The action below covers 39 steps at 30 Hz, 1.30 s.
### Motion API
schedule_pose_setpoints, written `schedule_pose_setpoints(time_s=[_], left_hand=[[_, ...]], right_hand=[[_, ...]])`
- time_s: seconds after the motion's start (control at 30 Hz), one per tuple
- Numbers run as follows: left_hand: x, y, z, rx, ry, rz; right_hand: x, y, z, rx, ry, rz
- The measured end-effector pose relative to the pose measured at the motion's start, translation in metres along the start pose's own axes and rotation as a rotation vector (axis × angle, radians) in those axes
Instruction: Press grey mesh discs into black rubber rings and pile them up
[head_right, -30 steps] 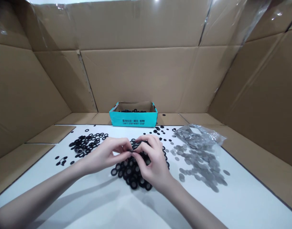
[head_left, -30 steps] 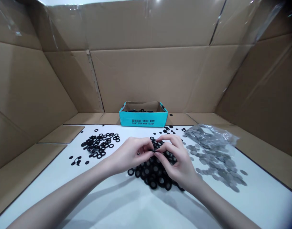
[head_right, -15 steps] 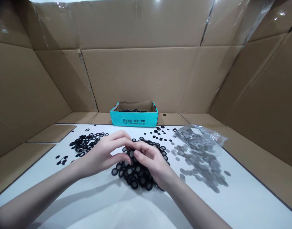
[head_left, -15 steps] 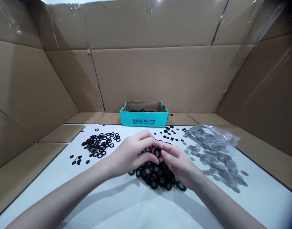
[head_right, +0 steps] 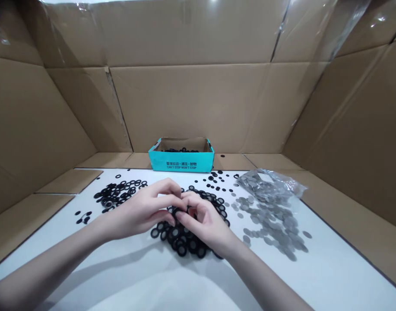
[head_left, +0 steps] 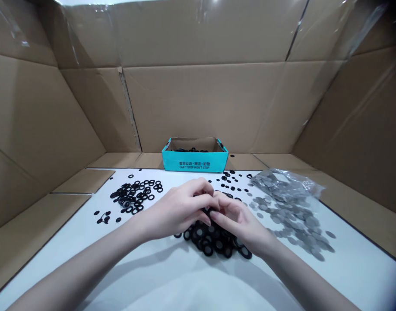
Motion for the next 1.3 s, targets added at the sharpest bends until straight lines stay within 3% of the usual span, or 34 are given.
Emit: schedule_pose_setpoints(time_s=[0.13,0.37,0.53,0.67,0.77,0.83,0.9,0.93,1.1,1.3], left_hand=[[0.002,0.001,-0.001,-0.01,-0.096,-0.018],[-0.001,0.0,0.0,0.013,-0.021,0.164],[-0.003,0.0,0.0,0.025,-0.167,0.022],[0.013,-0.007,-0.004,0.06,-0.233,-0.083],[0.036,-0.034,-0.016,0.302,-0.252,-0.061],[0.056,-0.065,-0.029,0.549,-0.236,0.055],[0.073,-0.1,-0.049,0.834,-0.291,0.266],[0.08,-0.115,-0.058,0.912,-0.304,0.317],[0.087,-0.171,-0.086,1.102,-0.331,0.409],[0.071,-0.19,-0.092,1.125,-0.42,0.367]], right_hand=[[-0.002,0.003,0.0,0.016,0.004,-0.065],[-0.001,0.005,-0.001,0.02,0.002,-0.091],[-0.005,0.009,-0.001,0.03,-0.012,-0.14],[0.0,0.009,-0.001,0.05,0.065,-0.281],[0.012,0.009,0.001,0.028,0.102,-0.437],[0.021,0.012,0.002,-0.001,0.081,-0.538],[0.029,0.018,0.004,-0.043,0.072,-0.626],[0.033,0.021,0.004,-0.06,0.079,-0.661],[0.039,0.035,0.005,-0.067,0.114,-0.802],[0.041,0.03,0.006,-0.04,0.158,-0.899]])
Point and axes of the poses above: each hand's wrist, its own z-axis towards the middle knuckle, its own x-axis out of the back of the hand, y = z × x, the point moved 4 cm from there along z, towards the middle knuckle, and after that the axes turned 8 degrees about -z, right-handed, at the moved point
